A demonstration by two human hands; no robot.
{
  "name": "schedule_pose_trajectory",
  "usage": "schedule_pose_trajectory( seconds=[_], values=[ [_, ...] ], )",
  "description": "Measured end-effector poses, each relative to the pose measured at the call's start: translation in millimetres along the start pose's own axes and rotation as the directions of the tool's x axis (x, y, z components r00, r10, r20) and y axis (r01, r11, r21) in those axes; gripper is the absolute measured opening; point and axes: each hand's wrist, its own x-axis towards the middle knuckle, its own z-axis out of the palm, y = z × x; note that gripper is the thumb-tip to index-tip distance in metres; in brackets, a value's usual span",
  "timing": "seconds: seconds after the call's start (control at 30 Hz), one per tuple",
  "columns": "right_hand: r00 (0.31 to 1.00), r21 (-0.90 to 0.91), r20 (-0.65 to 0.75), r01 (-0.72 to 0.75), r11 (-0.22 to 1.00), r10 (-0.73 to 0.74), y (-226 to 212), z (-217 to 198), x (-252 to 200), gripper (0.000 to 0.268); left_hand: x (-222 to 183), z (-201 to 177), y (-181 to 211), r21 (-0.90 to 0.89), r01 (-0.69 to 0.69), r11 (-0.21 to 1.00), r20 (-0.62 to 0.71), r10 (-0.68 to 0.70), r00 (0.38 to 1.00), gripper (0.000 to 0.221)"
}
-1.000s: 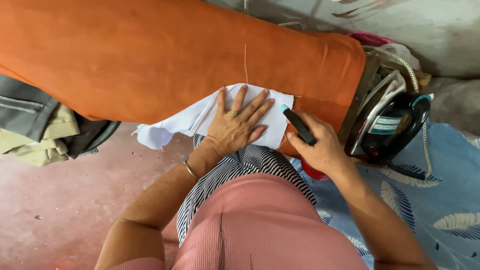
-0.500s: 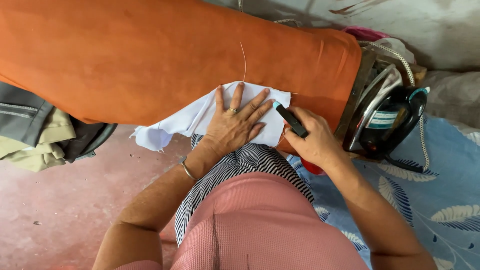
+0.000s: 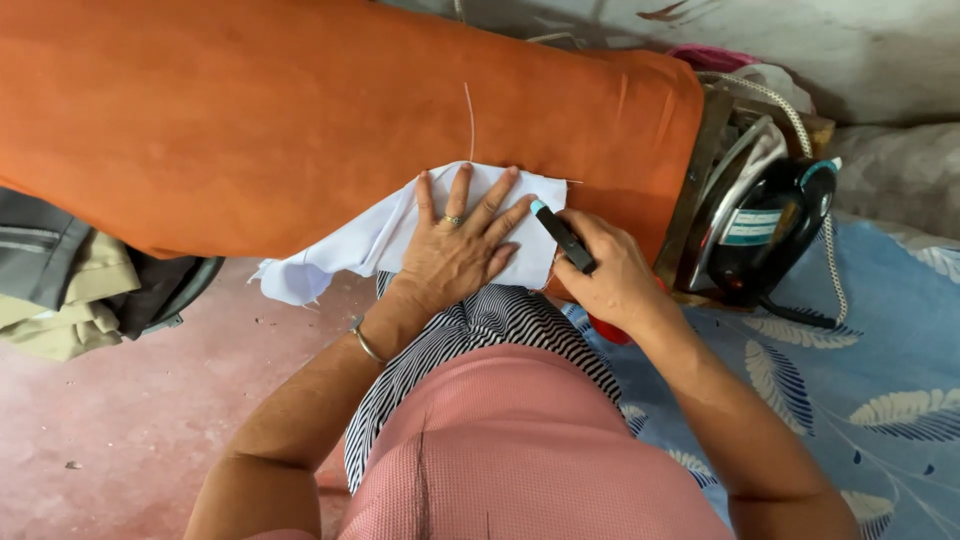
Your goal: Ironing and smoothing a white garment on a pressing board in a sewing factory.
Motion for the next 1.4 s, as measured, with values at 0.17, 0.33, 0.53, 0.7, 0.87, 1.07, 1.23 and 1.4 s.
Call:
schedule_pose_trajectory(
  seconds=[0.17,0.33,0.53,0.7,0.87,1.07,1.23,1.4],
  values=[
    [0.996,0.006,-0.024,-0.09,0.996,0.09,12,-4,-7,0.041,0,-3,-1,-0.016,-0.007,1.0,0.026,0.007,1.0,0.057],
    [0.99,0.041,-0.067,-0.125,0.991,0.128,19,-2,-14,0.04,3,-8,4,-0.009,0.007,1.0,0.106,-0.006,0.994,0.062],
    [0.985,0.027,-0.018,-0.17,0.985,0.171,12,-3,-13,0.036,13,-15,16,0.01,0.024,1.0,0.138,-0.025,0.99,0.067],
    [0.983,0.042,-0.02,-0.182,0.982,0.183,11,-5,-13,0.037,20,-28,26,0.057,0.05,0.997,0.237,-0.062,0.97,0.074],
    [0.986,0.053,-0.033,-0.159,0.986,0.161,13,-2,-17,0.036,23,-33,29,0.073,0.044,0.996,0.303,-0.064,0.951,0.078],
    [0.985,0.076,-0.07,-0.15,0.986,0.155,9,-5,-22,0.041,24,-36,29,0.088,0.042,0.995,0.339,-0.07,0.938,0.079],
    [0.99,0.104,-0.1,-0.091,0.99,0.101,15,1,-26,0.041,23,-35,29,0.097,0.036,0.995,0.367,-0.069,0.928,0.079],
    [0.989,0.102,-0.112,-0.081,0.991,0.092,21,10,-33,0.037,26,-36,31,0.102,0.025,0.994,0.375,-0.062,0.925,0.079]
  ],
)
